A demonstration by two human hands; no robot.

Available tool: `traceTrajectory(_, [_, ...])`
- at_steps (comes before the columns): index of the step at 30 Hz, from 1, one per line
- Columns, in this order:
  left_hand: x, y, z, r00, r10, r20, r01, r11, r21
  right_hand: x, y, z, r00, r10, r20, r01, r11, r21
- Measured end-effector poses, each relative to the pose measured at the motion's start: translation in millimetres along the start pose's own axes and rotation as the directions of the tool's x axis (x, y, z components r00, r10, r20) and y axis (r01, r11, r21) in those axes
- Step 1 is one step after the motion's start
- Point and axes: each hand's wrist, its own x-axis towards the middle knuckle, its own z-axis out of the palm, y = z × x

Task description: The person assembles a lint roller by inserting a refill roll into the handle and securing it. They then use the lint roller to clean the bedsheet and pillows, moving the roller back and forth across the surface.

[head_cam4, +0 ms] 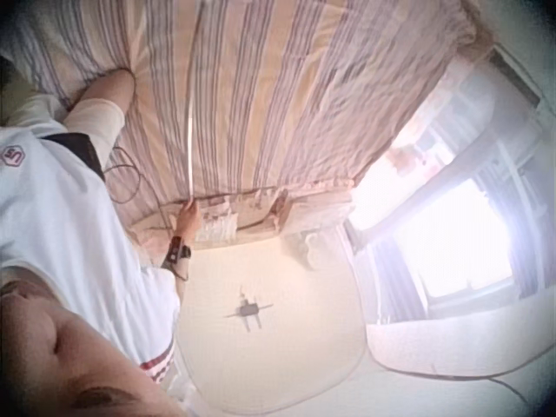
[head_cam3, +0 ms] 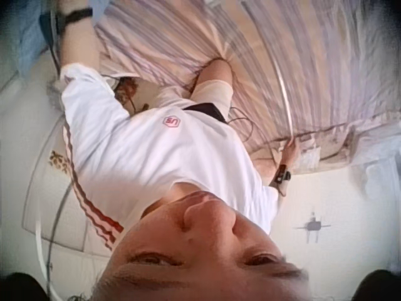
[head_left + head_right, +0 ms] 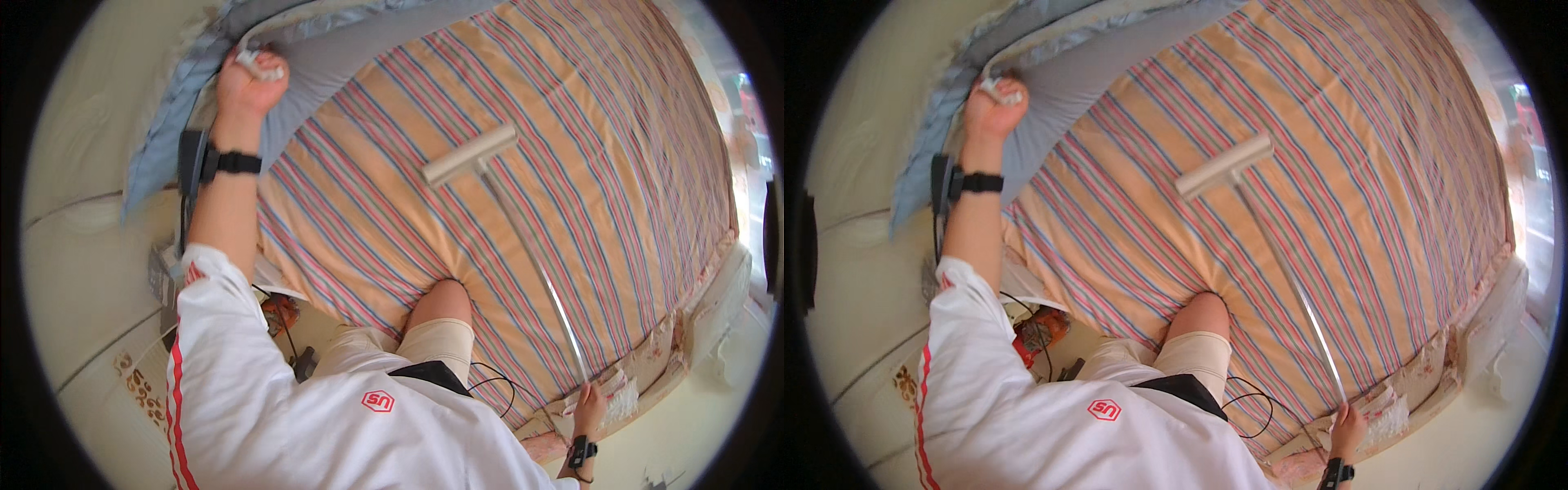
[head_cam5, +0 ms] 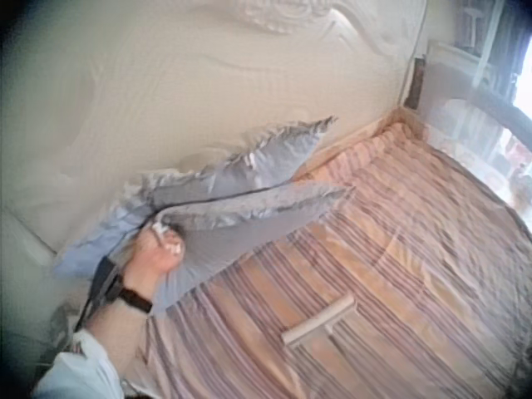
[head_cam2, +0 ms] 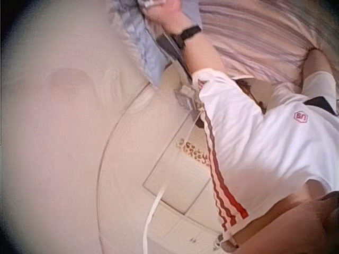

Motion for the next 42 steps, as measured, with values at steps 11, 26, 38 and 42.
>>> traceTrajectory(11, [19, 16, -15, 0.994, 0.096, -0.060, -0.077, 0.962, 0.263, 213, -263, -46, 0.986, -0.165, 0.012, 0.165, 0.981, -0.101])
traceTrajectory(26, [29, 28, -37, 0.950, 0.305, 0.064, -0.290, 0.787, 0.545, 23, 177, -70, 0.995, 0.089, 0.042, -0.068, 0.929, -0.365])
traceTrajectory(38, [7, 3, -26, 0.948, 0.301, -0.102, -0.187, 0.787, 0.588, 322, -85, -185, 0.766, -0.642, 0.024, 0.547, 0.633, -0.548])
traceTrajectory(42, [6, 1, -22, 0.929, 0.355, -0.107, -0.227, 0.772, 0.594, 298, -313, -121, 0.571, -0.821, 0.010, 0.736, 0.507, -0.449])
